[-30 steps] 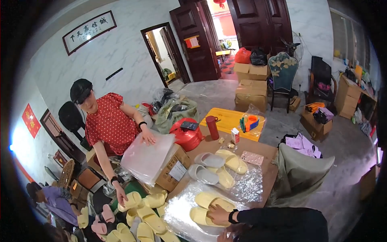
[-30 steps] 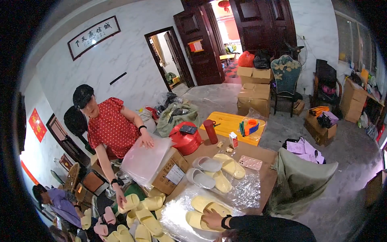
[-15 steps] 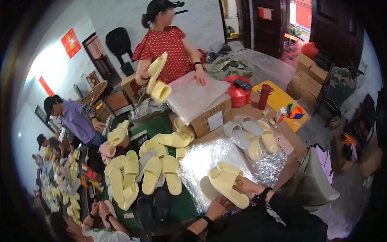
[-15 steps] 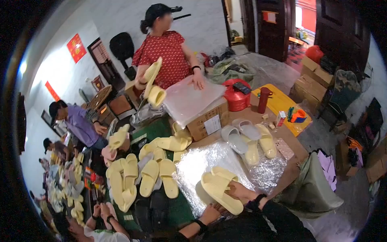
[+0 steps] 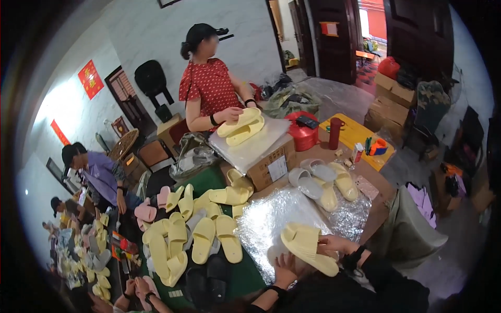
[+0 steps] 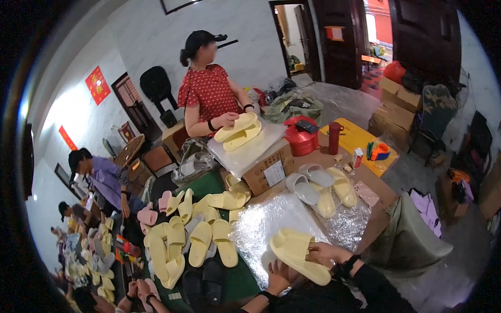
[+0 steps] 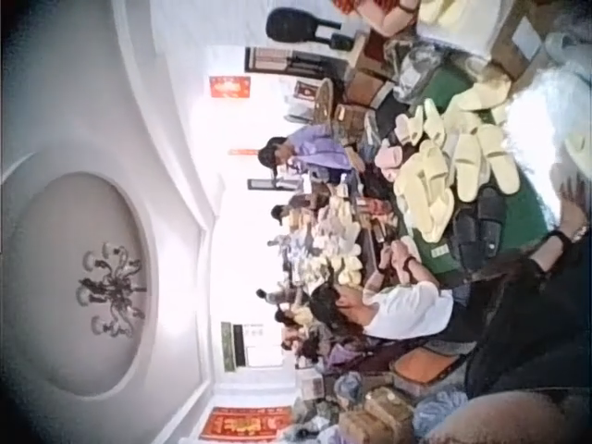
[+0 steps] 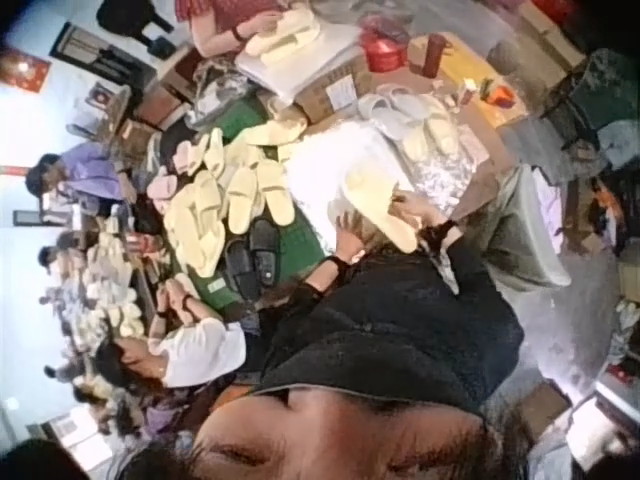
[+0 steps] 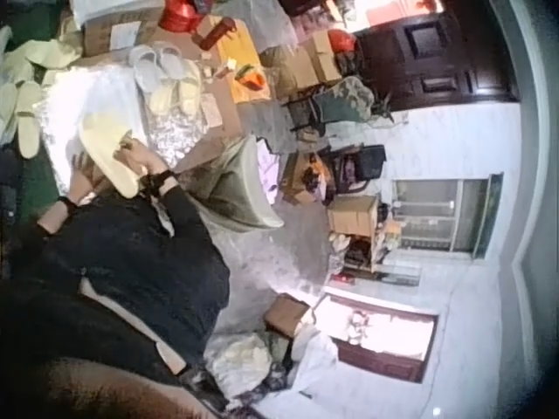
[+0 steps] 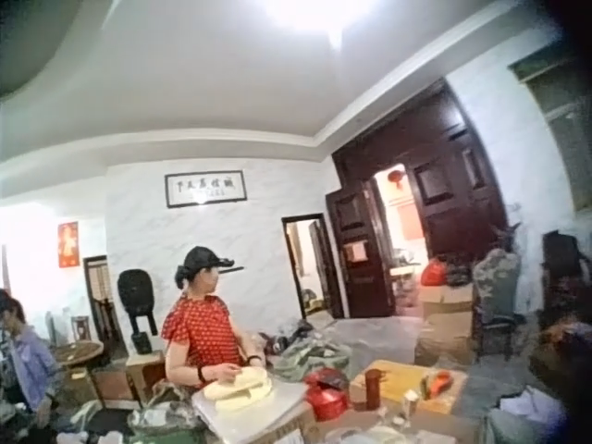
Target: Packing pairs of rubber slides into plastic bags and placing them in a larger sack for shipping.
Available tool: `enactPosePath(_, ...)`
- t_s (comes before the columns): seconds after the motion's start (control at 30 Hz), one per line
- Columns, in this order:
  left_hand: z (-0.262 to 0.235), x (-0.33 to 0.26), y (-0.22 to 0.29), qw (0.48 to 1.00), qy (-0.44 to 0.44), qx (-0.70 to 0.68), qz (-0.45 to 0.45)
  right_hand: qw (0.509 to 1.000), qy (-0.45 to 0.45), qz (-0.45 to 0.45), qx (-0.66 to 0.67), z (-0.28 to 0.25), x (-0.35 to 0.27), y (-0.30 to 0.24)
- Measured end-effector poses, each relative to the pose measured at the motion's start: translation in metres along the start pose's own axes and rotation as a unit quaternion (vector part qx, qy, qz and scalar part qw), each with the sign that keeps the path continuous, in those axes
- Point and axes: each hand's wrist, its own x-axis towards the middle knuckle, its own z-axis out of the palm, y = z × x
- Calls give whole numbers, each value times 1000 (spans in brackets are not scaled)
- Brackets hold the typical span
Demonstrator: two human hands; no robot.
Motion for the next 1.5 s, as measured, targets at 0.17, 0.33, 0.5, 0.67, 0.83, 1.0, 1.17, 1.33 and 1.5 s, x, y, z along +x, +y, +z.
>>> enactPosePath(0.17,30,-7,-24,1000,12,-17,-8,976,-192,87,-63,-7,18,34)
enactPosePath(0.33,47,-3,-42,996,-25,83,10,943,-320,90,-31,-1,20,63)
enactPosePath(0.5,26,7,-40,988,107,-12,-107,944,-283,133,105,-6,-1,60)
enactPosePath(0.67,-3,26,-69,991,89,-69,-71,961,-266,66,-33,0,12,57)
enactPosePath(0.83,-32,30,-62,972,193,-109,-74,964,-151,22,-220,15,-4,14)
enactPosePath(1.0,-52,33,-45,961,207,-155,-95,965,30,-75,-249,8,9,59)
enactPosePath(1.17,-64,32,-34,944,232,-215,-96,870,150,-229,-410,7,17,49)
enactPosePath(1.33,-67,33,-24,941,147,-243,-182,817,258,-231,-461,14,25,58)
enactPosePath(1.5,-66,32,0,969,226,-99,-31,767,214,-297,-527,33,21,59)
